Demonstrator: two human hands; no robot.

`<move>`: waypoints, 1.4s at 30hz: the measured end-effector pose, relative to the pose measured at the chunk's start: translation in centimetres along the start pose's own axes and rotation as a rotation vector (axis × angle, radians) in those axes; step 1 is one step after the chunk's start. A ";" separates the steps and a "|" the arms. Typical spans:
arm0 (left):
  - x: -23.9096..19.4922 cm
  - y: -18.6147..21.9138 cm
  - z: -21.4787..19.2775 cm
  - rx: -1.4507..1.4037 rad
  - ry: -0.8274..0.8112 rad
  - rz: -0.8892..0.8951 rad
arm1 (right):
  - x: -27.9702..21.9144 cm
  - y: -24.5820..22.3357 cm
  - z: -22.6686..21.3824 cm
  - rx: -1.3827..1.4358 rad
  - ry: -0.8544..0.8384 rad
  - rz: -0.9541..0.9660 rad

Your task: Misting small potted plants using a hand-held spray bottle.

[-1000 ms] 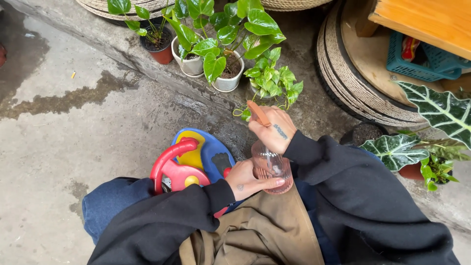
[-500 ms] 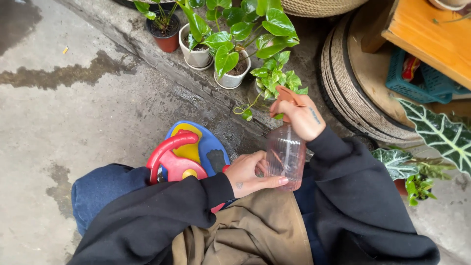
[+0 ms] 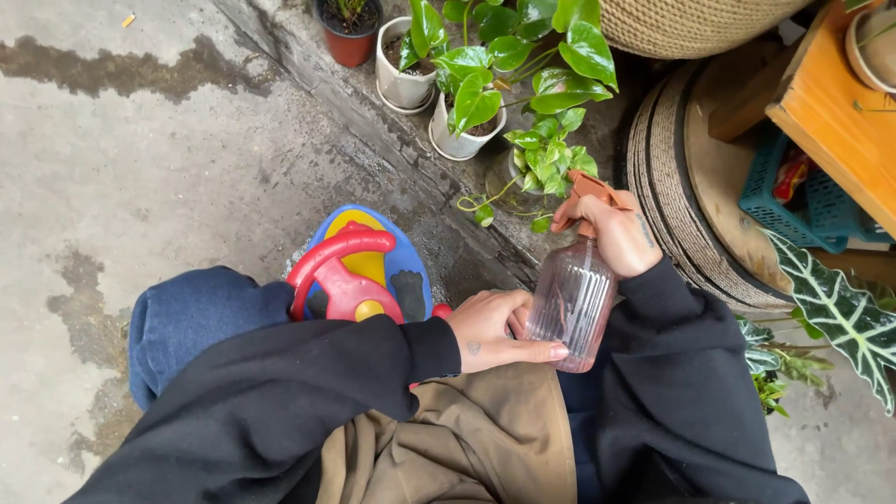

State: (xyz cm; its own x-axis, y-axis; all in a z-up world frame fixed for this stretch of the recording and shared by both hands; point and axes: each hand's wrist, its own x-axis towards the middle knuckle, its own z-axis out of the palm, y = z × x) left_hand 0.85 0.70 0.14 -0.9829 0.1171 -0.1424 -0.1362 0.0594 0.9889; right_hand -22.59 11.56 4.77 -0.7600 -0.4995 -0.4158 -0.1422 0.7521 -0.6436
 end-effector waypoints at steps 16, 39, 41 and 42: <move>-0.8 0.9 -0.4 0.005 -0.005 -0.054 | -1.4 -1.1 0.4 0.064 0.008 -0.106; 1.2 -0.6 0.2 0.035 0.008 -0.186 | 1.6 1.7 1.3 0.497 -0.165 -0.166; 1.5 -1.6 0.1 0.034 0.001 -0.178 | 2.6 2.8 1.5 0.515 -0.153 -0.174; 1.7 -2.1 0.1 0.023 -0.004 -0.176 | 3.2 3.3 1.7 0.528 -0.148 -0.174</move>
State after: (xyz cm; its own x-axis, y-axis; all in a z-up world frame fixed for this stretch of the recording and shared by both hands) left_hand -0.57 0.85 -2.15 -0.9436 0.1067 -0.3133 -0.3031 0.1016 0.9475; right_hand -24.44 11.74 0.24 -0.6514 -0.6803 -0.3359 0.1074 0.3555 -0.9285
